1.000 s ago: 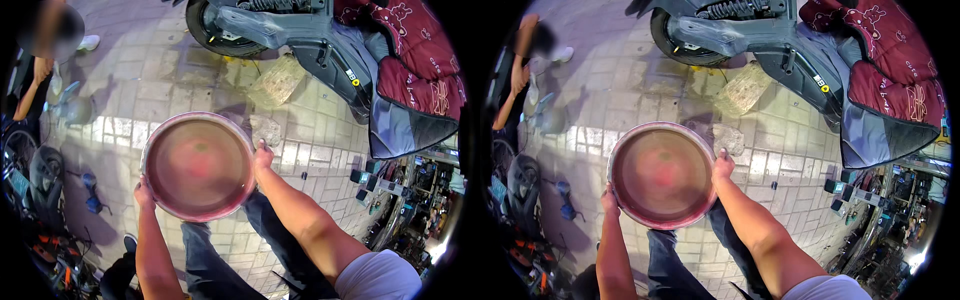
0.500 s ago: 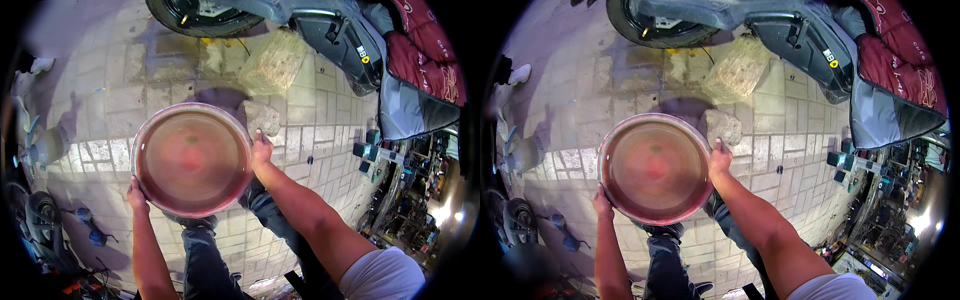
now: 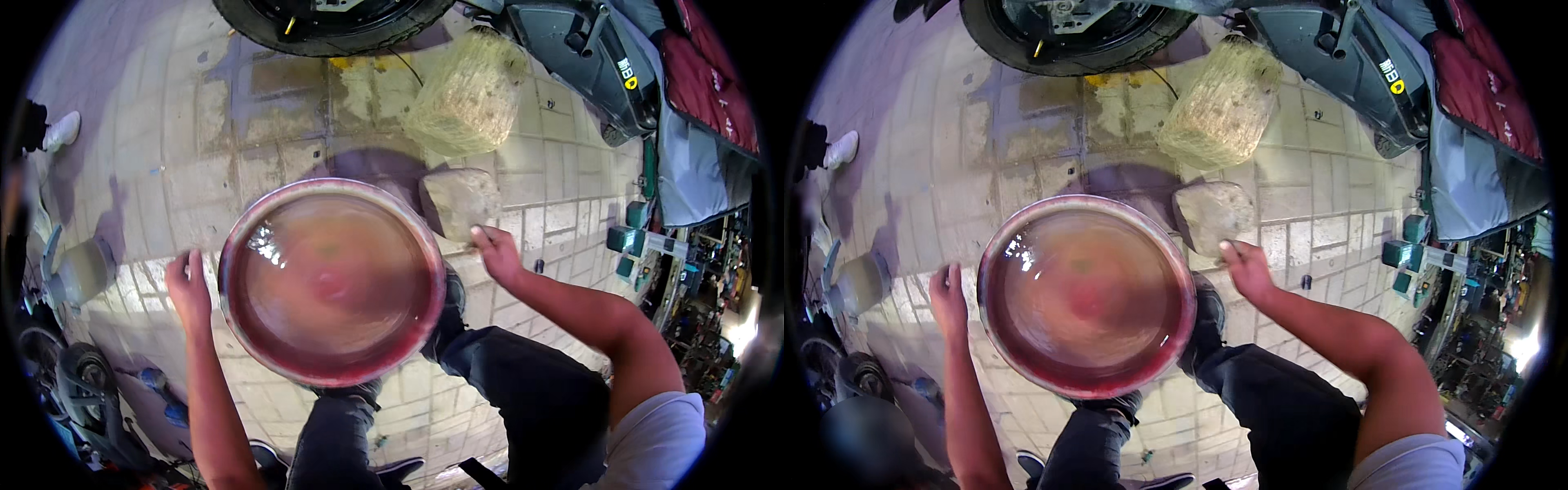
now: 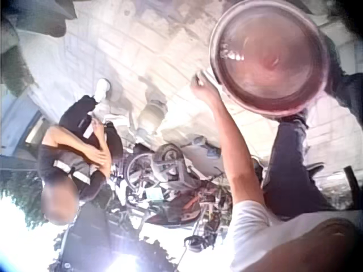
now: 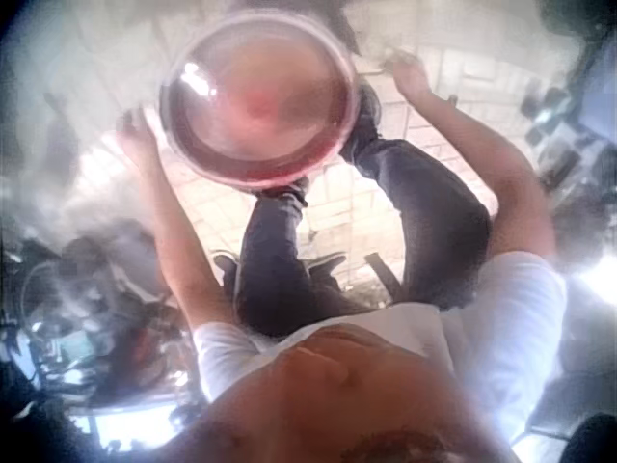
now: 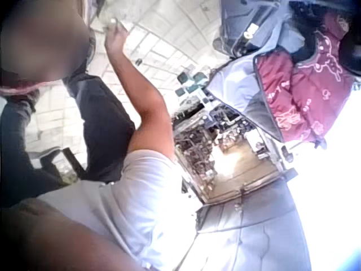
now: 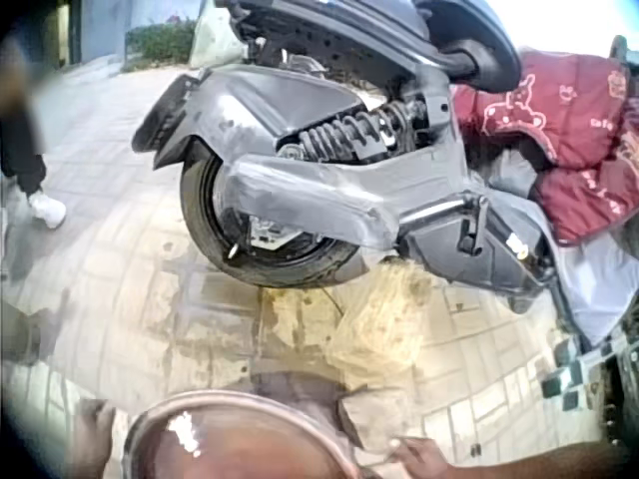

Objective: The person inflates a scooter tire using a pressure gauge, then uses a spray bottle to apply liquid to the tire valve area. Finally, they place a basin under the tire to catch drips.

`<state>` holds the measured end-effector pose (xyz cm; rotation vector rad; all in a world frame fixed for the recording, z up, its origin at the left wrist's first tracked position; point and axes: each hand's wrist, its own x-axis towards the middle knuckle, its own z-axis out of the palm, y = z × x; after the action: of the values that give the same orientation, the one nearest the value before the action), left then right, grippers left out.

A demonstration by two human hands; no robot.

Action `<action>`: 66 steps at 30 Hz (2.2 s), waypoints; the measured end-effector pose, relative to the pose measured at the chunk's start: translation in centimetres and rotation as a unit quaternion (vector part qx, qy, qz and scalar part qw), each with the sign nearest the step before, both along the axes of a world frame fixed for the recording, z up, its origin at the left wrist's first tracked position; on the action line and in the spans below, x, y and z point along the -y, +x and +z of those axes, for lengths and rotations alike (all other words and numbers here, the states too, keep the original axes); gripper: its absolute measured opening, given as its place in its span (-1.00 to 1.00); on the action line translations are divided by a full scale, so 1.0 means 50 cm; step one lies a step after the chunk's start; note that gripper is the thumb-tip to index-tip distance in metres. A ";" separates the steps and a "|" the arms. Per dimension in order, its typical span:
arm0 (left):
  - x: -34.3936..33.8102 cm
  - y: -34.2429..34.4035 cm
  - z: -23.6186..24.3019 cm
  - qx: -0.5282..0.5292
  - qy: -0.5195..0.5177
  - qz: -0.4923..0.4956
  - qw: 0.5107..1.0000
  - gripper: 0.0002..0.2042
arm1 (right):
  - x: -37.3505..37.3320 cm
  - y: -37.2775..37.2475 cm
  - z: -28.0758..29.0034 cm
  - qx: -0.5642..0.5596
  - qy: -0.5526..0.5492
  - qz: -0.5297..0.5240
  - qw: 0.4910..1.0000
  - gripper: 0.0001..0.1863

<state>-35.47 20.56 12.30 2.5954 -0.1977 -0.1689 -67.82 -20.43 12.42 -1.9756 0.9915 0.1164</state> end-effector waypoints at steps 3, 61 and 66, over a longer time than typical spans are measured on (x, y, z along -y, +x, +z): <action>0.193 0.102 -0.002 -0.130 -0.073 -0.162 0.976 -0.75 | 0.053 -0.067 0.033 -0.069 -0.071 0.064 0.993 -0.67; -0.160 -0.478 -0.088 -0.534 -0.504 0.291 0.614 -0.28 | 0.129 0.427 0.138 -0.240 -0.230 -0.049 0.942 0.31; -0.125 -0.468 -0.035 -0.526 -0.515 0.307 0.603 -0.29 | 0.130 0.425 0.137 -0.259 -0.244 -0.029 0.934 0.31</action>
<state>-58.87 26.80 10.56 0.9607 0.7920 -0.9420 -46.59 -26.91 19.28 -2.4280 1.5311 0.4085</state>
